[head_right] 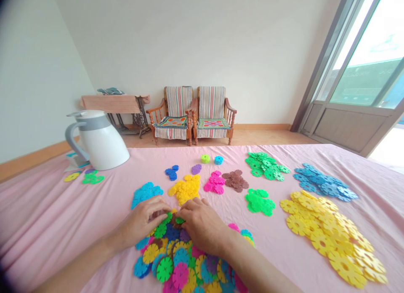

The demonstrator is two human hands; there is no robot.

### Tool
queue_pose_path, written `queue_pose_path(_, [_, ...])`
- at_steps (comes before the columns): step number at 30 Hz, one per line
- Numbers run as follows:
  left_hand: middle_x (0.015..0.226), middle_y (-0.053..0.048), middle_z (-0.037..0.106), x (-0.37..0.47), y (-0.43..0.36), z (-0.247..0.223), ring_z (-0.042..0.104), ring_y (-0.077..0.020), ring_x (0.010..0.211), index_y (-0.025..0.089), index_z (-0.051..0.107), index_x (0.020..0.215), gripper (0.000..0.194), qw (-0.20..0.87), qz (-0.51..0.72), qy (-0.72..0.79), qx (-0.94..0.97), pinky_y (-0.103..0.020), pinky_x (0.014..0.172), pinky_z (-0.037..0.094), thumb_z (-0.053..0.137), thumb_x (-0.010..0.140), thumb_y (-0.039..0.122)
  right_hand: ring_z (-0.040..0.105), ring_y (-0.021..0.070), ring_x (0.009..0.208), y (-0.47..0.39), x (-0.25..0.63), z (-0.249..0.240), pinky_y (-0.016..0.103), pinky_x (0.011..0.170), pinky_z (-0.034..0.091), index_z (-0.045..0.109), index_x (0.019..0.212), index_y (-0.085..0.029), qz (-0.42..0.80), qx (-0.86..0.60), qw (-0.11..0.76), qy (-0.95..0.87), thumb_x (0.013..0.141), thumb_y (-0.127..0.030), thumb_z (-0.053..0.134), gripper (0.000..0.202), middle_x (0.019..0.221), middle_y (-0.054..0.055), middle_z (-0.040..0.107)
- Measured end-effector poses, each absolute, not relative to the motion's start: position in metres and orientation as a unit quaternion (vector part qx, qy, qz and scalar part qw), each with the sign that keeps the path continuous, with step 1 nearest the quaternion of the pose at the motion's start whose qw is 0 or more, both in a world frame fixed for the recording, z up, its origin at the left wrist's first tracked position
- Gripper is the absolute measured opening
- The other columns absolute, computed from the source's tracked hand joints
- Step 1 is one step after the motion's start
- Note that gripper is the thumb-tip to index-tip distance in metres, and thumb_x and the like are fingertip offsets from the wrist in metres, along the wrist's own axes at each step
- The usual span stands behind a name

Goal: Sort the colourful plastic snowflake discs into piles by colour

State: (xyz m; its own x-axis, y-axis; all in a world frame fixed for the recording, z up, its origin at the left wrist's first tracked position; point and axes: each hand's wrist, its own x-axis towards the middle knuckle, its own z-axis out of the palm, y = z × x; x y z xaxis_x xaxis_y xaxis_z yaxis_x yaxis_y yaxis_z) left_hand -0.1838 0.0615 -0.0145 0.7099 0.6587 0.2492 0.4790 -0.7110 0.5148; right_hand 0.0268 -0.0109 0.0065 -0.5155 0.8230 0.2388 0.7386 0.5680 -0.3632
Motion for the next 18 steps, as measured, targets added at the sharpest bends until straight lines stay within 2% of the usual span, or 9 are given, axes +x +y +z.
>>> queue_pose_path(3, [0.084, 0.000, 0.060, -0.184, 0.062, -0.015, 0.053, -0.0127, 0.075, 0.023, 0.066, 0.092, 0.019, 0.212, 0.206, 0.323, 0.899, -0.024, 0.067, 0.040, 0.053, 0.083, 0.012, 0.054, 0.0176, 0.095, -0.013, 0.028, 0.009, 0.030, 0.084, 0.042, 0.064, 0.103, -0.022, 0.115, -0.466, 0.204, -0.853, 0.086, -0.016, 0.049, 0.023, 0.100, 0.006, 0.064])
queue_pose_path(6, [0.085, -0.001, 0.060, -0.184, 0.063, -0.016, 0.054, -0.0127, 0.075, 0.023, 0.066, 0.093, 0.018, 0.216, 0.204, 0.324, 0.898, -0.023, 0.067, 0.041, 0.053, 0.084, 0.013, 0.054, 0.0166, 0.090, -0.013, 0.027, 0.006, 0.029, 0.079, 0.042, 0.065, 0.098, -0.022, 0.112, -0.462, 0.218, -0.852, 0.085, -0.011, 0.049, 0.023, 0.092, 0.005, 0.064])
queue_pose_path(11, [0.086, -0.001, 0.060, -0.184, 0.062, -0.015, 0.054, -0.0131, 0.076, 0.022, 0.066, 0.092, 0.018, 0.216, 0.200, 0.324, 0.899, -0.024, 0.068, 0.041, 0.053, 0.083, 0.014, 0.055, 0.0146, 0.082, -0.011, 0.032, 0.003, 0.025, 0.074, 0.042, 0.066, 0.089, -0.020, 0.109, -0.473, 0.293, -0.824, 0.089, -0.012, 0.044, 0.024, 0.086, 0.004, 0.063])
queue_pose_path(15, [0.085, -0.001, 0.060, -0.184, 0.062, -0.012, 0.054, -0.0130, 0.074, 0.021, 0.066, 0.091, 0.017, 0.215, 0.200, 0.324, 0.899, -0.024, 0.067, 0.040, 0.053, 0.083, 0.013, 0.056, 0.0156, 0.079, -0.008, 0.067, 0.013, 0.026, 0.071, 0.041, 0.065, 0.085, -0.020, 0.083, -0.530, 0.314, -0.783, 0.085, -0.014, 0.048, 0.018, 0.082, 0.004, 0.064])
queue_pose_path(18, [0.085, -0.001, 0.060, -0.183, 0.061, -0.012, 0.053, -0.0127, 0.074, 0.021, 0.066, 0.091, 0.019, 0.217, 0.204, 0.326, 0.897, -0.023, 0.067, 0.040, 0.053, 0.081, 0.011, 0.057, 0.0163, 0.074, -0.007, 0.111, 0.015, 0.027, 0.068, 0.042, 0.062, 0.085, -0.019, 0.059, -0.602, 0.298, -0.739, 0.082, -0.014, 0.047, 0.017, 0.080, 0.004, 0.065])
